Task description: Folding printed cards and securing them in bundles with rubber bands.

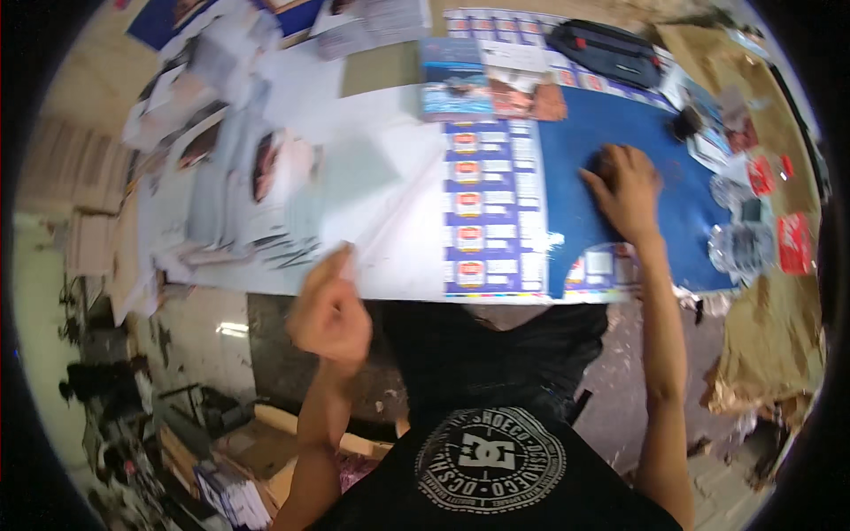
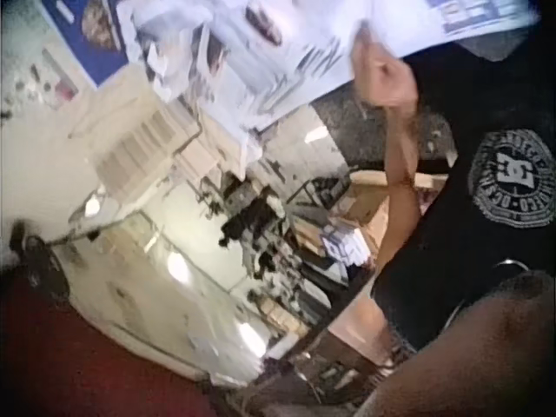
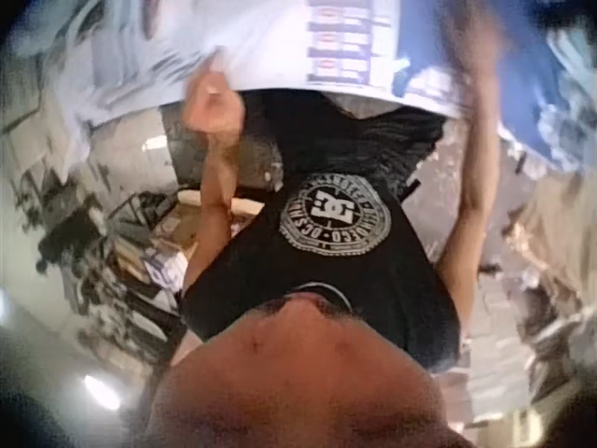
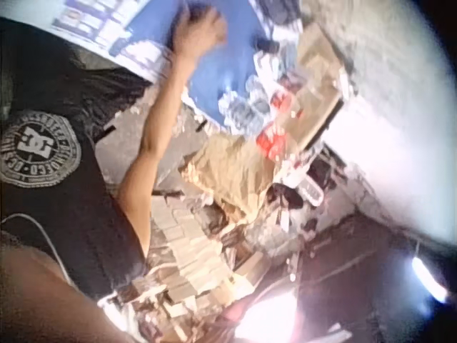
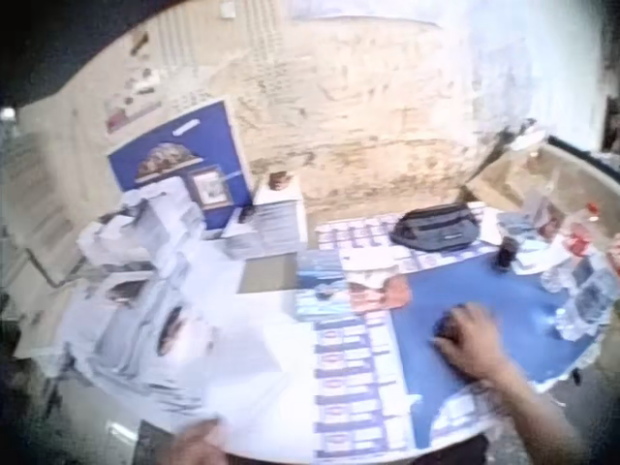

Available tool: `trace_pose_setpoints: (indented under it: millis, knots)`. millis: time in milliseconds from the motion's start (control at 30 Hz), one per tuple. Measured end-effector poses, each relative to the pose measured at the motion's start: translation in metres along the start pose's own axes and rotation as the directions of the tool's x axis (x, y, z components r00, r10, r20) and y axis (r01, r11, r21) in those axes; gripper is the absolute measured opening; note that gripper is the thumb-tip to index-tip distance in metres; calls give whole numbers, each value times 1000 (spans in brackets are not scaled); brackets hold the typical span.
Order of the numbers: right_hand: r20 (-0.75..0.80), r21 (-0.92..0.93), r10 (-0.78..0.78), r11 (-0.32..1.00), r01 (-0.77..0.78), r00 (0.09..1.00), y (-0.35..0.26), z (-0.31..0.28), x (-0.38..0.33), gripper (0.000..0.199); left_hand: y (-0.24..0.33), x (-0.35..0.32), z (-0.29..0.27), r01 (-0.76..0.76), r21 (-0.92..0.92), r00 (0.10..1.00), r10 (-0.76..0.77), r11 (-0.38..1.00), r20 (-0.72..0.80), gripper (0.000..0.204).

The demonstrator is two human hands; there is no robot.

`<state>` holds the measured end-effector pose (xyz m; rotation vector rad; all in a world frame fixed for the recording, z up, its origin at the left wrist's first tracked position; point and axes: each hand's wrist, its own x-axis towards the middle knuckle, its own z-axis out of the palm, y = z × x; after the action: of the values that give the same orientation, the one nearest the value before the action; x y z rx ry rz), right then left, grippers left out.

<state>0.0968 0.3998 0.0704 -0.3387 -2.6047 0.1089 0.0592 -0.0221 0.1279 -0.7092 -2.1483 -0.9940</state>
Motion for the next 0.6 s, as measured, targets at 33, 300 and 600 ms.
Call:
trace_pose_setpoints:
  millis: [33,300,600]
  knots:
    - [36,-62,16,998,-14,999,19,-8,-8,54,-13,11,-17,-60,221,993,80,974,-82,12]
    - [11,-60,99,993,-98,995,23,-5,-21,70,-127,7,-50,145,166,972,-171,975,159,32]
    - [-95,355,-345,864,356,934,-98,38,100,79,-70,8,-49,388,-192,919,-361,901,160,42]
